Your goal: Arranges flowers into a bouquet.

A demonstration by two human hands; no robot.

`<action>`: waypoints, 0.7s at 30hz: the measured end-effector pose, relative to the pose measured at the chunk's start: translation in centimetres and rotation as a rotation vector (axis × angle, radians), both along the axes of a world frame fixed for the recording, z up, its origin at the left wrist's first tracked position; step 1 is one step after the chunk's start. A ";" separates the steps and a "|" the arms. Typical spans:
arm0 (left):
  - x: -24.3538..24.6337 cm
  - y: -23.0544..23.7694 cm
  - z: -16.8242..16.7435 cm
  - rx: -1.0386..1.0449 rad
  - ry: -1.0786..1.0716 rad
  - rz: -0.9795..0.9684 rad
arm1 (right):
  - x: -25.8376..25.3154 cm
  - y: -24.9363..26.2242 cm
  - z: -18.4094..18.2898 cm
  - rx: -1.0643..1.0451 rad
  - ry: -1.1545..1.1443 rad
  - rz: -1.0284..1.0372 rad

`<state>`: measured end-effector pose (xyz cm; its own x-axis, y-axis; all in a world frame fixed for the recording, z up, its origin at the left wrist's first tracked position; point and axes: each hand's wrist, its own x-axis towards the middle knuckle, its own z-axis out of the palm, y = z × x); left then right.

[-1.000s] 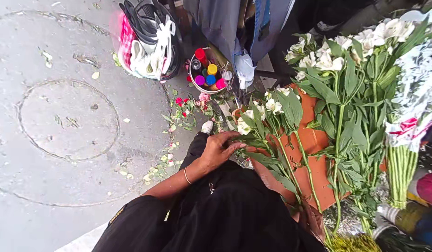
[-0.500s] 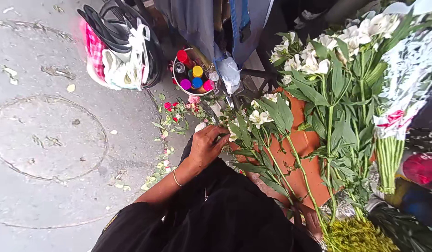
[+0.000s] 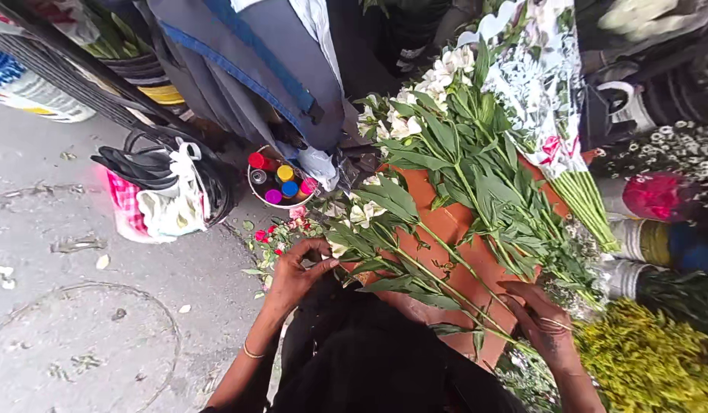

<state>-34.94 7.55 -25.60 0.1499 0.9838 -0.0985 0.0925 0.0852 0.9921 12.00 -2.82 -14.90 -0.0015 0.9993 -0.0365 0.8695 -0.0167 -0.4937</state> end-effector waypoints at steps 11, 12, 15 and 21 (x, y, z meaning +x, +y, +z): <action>-4.1 -1.0 5.2 0.092 0.459 0.227 | 0.5 11.5 -2.4 0.305 -0.400 -0.160; -3.8 -1.0 6.0 0.172 0.518 0.303 | 0.5 11.4 -1.0 0.339 -0.400 -0.208; -0.6 -0.2 8.6 0.441 0.405 0.364 | 0.7 11.2 2.9 0.501 -0.507 -0.247; 14.0 3.7 14.4 0.082 -0.490 -0.166 | -3.8 8.9 10.1 0.717 -0.584 -0.148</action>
<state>-20.95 11.25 -11.16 0.3136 0.9444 0.0983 -0.3782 0.0293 0.9253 8.19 6.07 -4.81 -0.0487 0.7721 0.6336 0.9963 -0.0072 0.0853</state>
